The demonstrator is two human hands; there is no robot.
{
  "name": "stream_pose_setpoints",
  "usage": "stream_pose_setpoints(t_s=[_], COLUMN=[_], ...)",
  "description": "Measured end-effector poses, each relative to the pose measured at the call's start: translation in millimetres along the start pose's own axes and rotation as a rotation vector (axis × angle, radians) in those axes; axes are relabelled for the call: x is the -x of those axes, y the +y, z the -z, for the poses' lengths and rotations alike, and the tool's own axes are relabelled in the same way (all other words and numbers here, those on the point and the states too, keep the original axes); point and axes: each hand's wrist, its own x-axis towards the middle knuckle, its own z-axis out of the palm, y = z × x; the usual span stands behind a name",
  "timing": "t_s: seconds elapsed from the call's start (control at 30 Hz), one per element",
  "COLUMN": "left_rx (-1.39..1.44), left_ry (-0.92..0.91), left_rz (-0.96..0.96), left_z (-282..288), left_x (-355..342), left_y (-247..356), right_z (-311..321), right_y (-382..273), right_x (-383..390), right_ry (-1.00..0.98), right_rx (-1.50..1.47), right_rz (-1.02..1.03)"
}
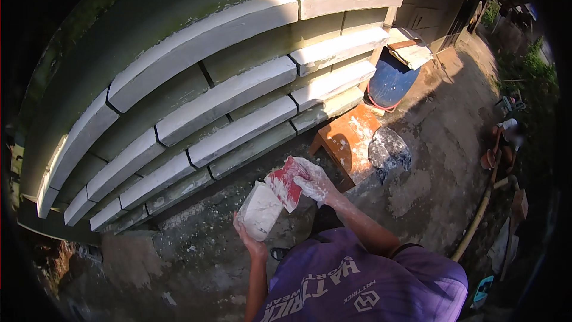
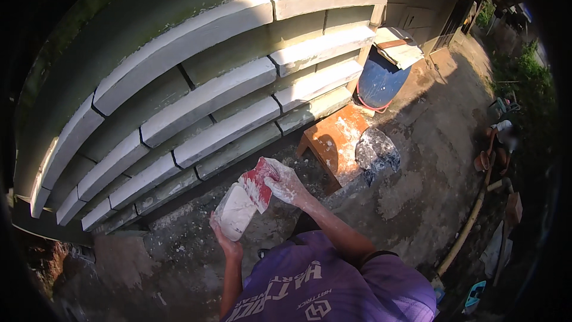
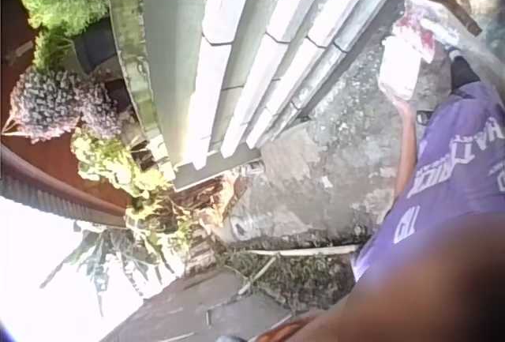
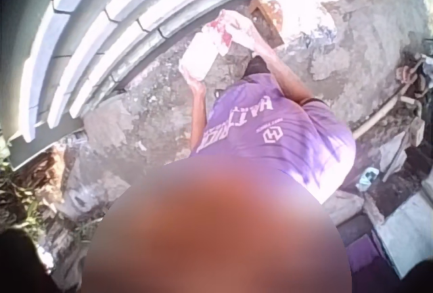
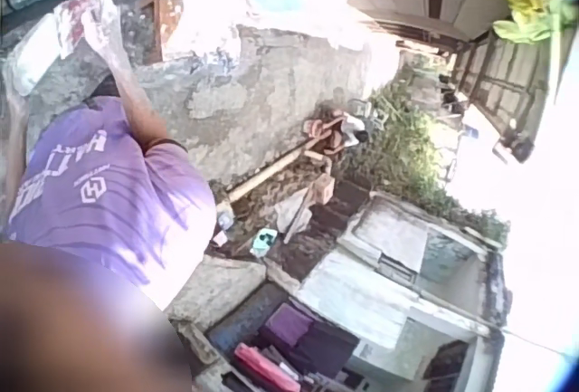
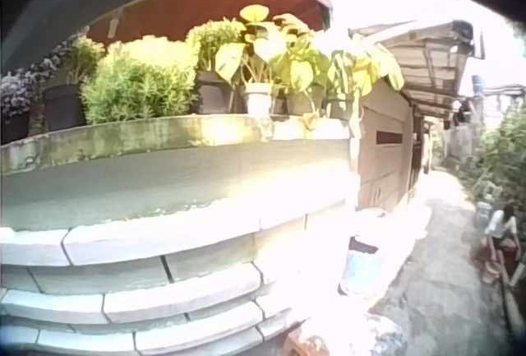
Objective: Applying and smoothing white plaster compound on decorative wall ledges using a putty knife and sponge.
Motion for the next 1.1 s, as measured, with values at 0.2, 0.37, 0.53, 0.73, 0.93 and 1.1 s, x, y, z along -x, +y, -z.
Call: stream_pose_setpoints(t_s=[0.2, 0.37, 0.53, 0.73, 0.93, 1.1], left_rx=[-0.14, -0.14, -0.131, -0.15, -0.159, -0.189], left_ry=[0.096, 0.147, 0.175, 0.074, -0.018, -0.052], left_rz=[-0.094, -0.109, -0.05, -0.002, 0.027, 0.026], left_z=[-67, -133, -180, -206, -208, -207], left_x=[-27, -40, -55, -72, -82, -94], left_y=[-24, -42, -51, -51, -46, -37], right_z=[23, 57, 97, 126, 116, 113], right_y=[19, 19, 13, 59, 63, 63], right_x=[-67, -101, -142, -179, -187, -190], right_ry=[-0.265, -0.288, -0.509, -0.625, -0.672, -0.7], right_rx=[-0.116, 0.219, 0.185, 0.473, 0.18, -0.074], right_rz=[0.012, 0.238, 0.055, 0.478, 0.223, 0.041])
